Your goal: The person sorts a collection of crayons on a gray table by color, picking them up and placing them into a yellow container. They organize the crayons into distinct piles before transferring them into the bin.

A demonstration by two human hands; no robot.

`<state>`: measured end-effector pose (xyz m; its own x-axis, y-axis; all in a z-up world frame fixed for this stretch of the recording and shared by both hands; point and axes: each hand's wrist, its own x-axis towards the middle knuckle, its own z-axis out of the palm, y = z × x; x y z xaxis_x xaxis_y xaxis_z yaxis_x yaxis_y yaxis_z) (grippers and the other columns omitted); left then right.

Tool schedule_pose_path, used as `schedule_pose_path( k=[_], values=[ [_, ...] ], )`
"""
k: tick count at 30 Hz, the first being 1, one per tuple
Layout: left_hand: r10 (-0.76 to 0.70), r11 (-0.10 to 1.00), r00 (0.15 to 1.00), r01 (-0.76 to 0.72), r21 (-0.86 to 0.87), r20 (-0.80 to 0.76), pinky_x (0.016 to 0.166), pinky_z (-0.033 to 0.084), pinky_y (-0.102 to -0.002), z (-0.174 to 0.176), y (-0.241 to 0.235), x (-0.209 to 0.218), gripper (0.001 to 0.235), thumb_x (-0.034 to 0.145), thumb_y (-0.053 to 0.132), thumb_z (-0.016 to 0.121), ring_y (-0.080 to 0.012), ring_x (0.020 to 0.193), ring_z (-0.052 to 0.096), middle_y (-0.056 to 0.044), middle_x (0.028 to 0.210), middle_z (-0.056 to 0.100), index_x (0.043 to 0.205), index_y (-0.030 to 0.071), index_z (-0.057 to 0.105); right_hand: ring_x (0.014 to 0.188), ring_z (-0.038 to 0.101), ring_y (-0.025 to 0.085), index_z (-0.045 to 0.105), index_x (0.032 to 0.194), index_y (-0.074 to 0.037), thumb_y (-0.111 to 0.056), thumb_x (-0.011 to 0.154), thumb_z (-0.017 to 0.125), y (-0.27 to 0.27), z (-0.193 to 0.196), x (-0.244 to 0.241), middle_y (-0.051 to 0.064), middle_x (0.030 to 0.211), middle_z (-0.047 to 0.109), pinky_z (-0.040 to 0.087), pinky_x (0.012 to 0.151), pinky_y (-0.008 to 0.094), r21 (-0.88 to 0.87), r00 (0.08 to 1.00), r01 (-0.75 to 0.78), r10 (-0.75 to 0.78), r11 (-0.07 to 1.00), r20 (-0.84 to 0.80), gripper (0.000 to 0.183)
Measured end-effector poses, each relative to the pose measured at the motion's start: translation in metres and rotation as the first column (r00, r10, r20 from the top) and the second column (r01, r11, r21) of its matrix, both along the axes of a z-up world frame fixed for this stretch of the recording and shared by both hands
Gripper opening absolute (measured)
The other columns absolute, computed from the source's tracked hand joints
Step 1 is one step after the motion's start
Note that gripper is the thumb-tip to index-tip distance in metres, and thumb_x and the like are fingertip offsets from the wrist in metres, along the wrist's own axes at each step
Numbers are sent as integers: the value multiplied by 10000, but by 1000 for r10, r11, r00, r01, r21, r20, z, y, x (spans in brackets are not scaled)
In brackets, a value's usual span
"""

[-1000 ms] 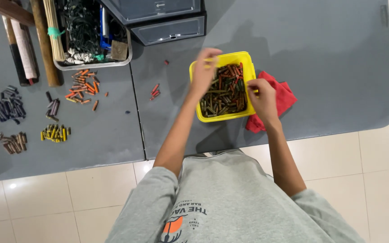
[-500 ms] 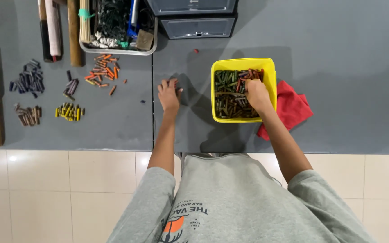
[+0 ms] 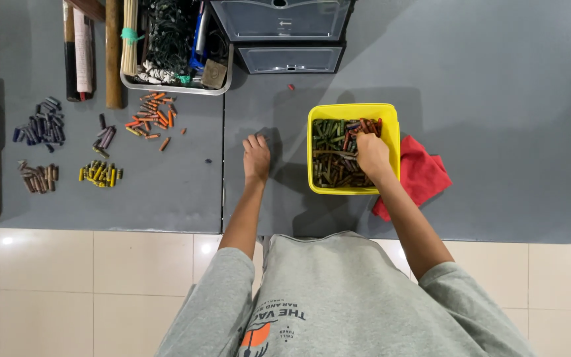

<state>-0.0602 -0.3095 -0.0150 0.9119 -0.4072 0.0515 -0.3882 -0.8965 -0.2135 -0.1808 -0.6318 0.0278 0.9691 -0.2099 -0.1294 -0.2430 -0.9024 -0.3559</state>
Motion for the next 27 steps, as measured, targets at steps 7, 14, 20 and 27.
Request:
schedule_pose_path(
  k=[7,14,20,27],
  values=[
    [-17,997,997,23,79,-72,709,611,-242,21,-3,15,376,878,81,651,-238,1048,635,-112,1176,541,1221,17,510,874,674,453,630,1032,20,30,810,664,2,74,19,255,954,675,548,730,536,-7,979,132,-130,991,156,225],
    [164,758,920,-348,-551,-356,729,561,-439,-61,7,40,162,1075,157,510,-384,930,652,-211,1148,592,1153,18,540,970,673,377,668,985,-42,-60,858,707,42,77,156,175,993,686,545,853,463,355,935,-146,12,923,354,134],
    [16,328,856,-493,-806,-517,718,502,-508,-2,-26,-5,358,1124,299,420,-503,935,609,-305,949,653,1096,-34,551,1022,654,432,720,957,-38,-6,795,693,95,-41,261,259,1096,668,538,831,513,146,844,-431,340,890,416,167],
    [-138,386,782,-523,-760,-608,809,531,-400,134,-49,-69,324,1100,297,459,-357,881,692,-204,963,715,1128,8,600,1064,694,375,704,1005,-54,18,871,662,99,-108,260,175,1114,690,592,889,439,-94,899,-424,431,901,74,157]
  ],
)
